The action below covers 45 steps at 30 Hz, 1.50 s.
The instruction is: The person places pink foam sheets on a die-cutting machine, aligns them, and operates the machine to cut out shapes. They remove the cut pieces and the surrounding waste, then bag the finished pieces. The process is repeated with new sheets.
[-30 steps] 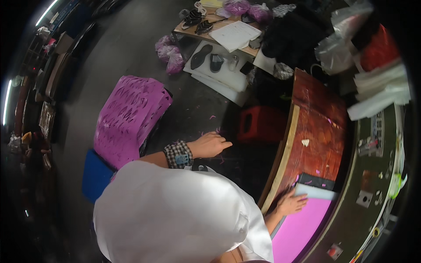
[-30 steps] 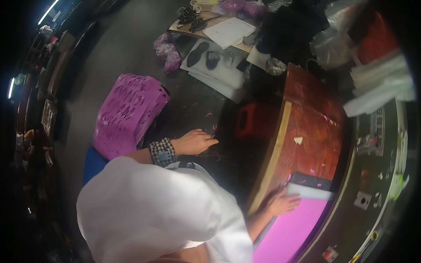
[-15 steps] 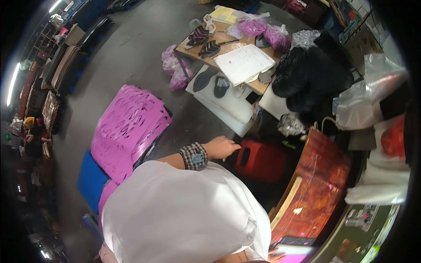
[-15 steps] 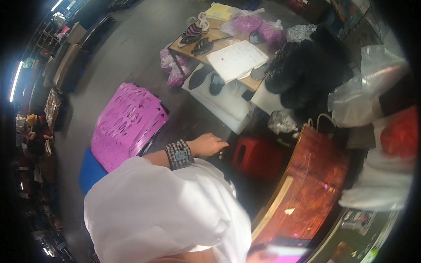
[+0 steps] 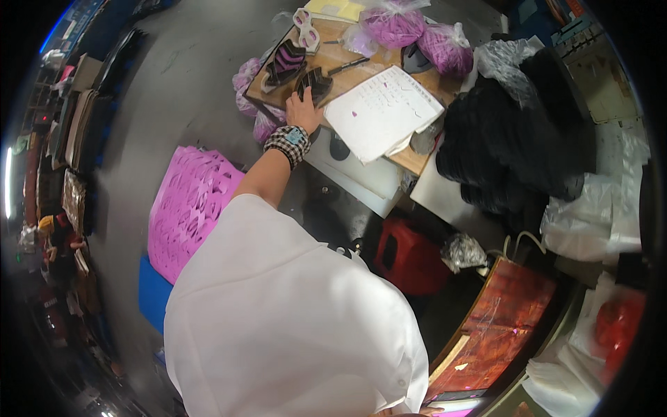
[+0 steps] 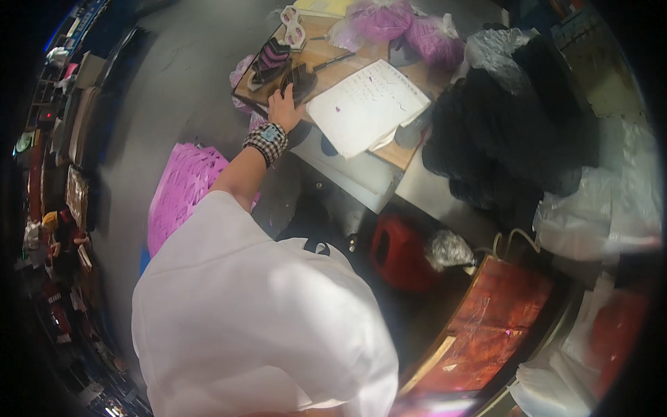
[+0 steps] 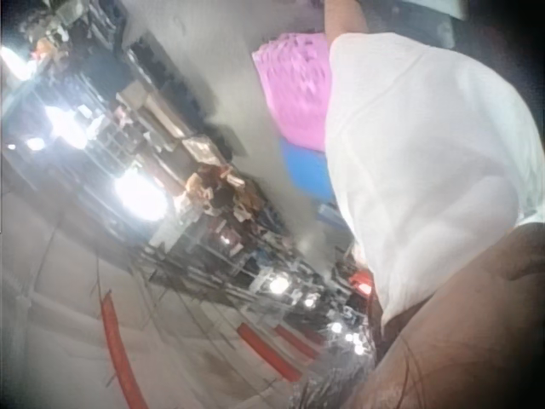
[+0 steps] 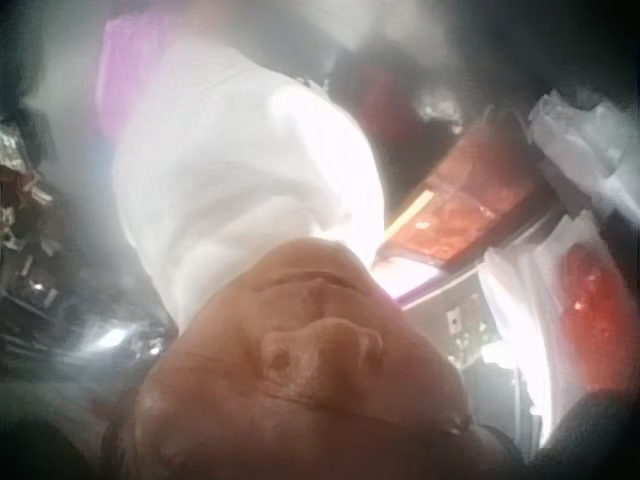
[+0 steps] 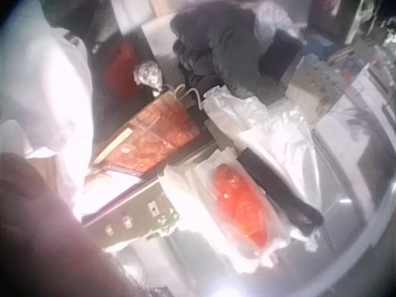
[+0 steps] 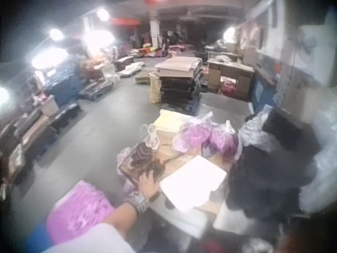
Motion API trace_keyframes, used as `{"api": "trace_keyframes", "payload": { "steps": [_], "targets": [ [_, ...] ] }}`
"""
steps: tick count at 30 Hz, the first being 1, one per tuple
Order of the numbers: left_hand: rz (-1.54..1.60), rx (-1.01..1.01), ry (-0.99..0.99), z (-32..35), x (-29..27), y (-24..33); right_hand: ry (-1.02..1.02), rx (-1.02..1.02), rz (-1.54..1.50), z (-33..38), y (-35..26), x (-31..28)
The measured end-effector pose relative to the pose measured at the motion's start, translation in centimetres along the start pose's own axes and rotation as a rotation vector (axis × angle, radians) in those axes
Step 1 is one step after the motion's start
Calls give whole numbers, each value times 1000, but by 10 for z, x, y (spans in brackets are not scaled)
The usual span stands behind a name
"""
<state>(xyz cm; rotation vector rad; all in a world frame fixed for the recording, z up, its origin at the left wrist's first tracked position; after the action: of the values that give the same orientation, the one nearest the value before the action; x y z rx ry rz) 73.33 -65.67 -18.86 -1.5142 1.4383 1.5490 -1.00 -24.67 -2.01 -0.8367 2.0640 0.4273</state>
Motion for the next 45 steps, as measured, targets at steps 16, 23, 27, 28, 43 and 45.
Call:
{"api": "trace_keyframes", "payload": {
  "steps": [16, 23, 27, 28, 43, 45],
  "targets": [
    [610, 50, -222, -22, 1, -22, -122, 46, -85, 2, -184, -68],
    [1820, -209, -1249, 59, -40, 129, -508, 320, -662, 64, -299, -76],
    [2146, -1345, -2368, 172, -102, 240, -710, 608, -1054, 94, -321, -75],
    [2030, -1413, -2467, 199, -112, 257, -700, 682, -1262, 99, -318, -79],
    [674, -910, -3367, 634, -275, 279, 50, 1019, -2197, 262, -49, -245],
    [519, -524, -3332, 671, -275, 275, 190, 1098, -2229, 279, -12, -255]
  ]
}}
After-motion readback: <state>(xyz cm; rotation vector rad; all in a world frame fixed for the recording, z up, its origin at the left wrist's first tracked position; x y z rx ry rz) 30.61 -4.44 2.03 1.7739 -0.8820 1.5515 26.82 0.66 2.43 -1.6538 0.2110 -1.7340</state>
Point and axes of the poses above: each hand's wrist, its own z-axis away from the middle knuckle, its own x-axis out of the palm, y = z × x, the point moved 8 cm from there along -z, towards the middle knuckle, and after that the axes turned 10 degrees about x, right-handed, at the moved point
